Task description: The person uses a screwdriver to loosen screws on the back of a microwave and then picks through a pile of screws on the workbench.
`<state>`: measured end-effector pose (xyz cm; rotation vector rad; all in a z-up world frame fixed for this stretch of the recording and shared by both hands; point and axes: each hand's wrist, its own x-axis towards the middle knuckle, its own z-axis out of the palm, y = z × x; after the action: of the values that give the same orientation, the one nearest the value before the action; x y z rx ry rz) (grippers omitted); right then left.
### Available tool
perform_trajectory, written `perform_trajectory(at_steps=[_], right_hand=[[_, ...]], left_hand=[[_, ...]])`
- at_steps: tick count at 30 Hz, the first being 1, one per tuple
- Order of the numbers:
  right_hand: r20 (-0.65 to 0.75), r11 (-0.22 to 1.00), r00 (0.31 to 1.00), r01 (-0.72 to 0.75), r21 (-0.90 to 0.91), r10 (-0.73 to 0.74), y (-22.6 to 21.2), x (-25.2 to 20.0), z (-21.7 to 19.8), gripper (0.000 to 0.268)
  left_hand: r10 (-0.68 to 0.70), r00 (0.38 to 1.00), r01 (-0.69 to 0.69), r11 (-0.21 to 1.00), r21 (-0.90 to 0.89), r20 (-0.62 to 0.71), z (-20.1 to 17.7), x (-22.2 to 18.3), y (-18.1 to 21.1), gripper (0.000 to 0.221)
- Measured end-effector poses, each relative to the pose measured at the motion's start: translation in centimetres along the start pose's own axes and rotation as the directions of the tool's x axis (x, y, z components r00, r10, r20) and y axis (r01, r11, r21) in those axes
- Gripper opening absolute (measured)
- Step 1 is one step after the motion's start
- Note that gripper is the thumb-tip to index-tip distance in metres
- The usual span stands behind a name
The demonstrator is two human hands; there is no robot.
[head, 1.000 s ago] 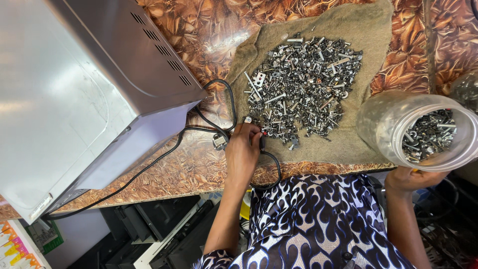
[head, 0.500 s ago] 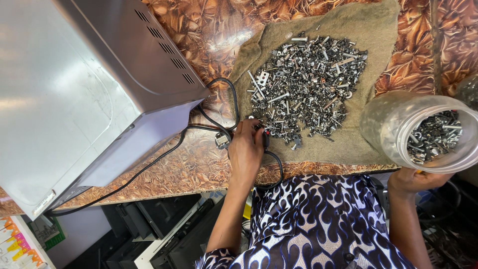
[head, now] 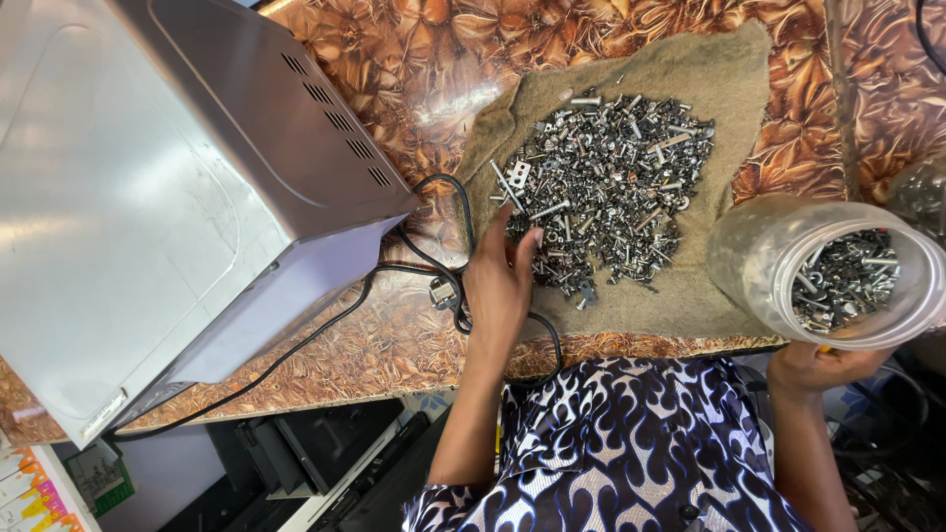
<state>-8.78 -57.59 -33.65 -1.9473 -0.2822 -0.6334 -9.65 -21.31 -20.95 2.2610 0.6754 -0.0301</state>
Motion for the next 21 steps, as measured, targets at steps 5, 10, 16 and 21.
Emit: perform_trajectory(at_steps=[5, 10, 16, 21], right_hand=[[-0.029, 1.000, 0.999, 0.016, -0.003, -0.016, -0.2, 0.4, 0.3, 0.057], [-0.060, 0.992, 0.997, 0.050, -0.114, -0.057, -2.8, 2.8, 0.9, 0.058], [-0.034, 0.994, 0.999, 0.034, -0.102, -0.038, -3.3, 3.6, 0.9, 0.052], [-0.053, 0.986, 0.992, 0.109, -0.124, -0.116, 2.6, -0.8, -0.5, 0.049]], left_hand=[[0.012, 1.000, -0.012, 1.000, 0.003, -0.008, 0.8, 1.7, 1.1, 0.053], [0.146, 0.982, -0.161, 0.979, 0.124, 0.122, 4.5, -0.1, 1.1, 0.056], [0.244, 0.966, -0.238, 0.969, -0.072, 0.084, 3.6, -0.4, 2.1, 0.034], [0.182, 0.983, -0.182, 0.983, 0.018, -0.004, 2.8, 2.8, 0.6, 0.039]])
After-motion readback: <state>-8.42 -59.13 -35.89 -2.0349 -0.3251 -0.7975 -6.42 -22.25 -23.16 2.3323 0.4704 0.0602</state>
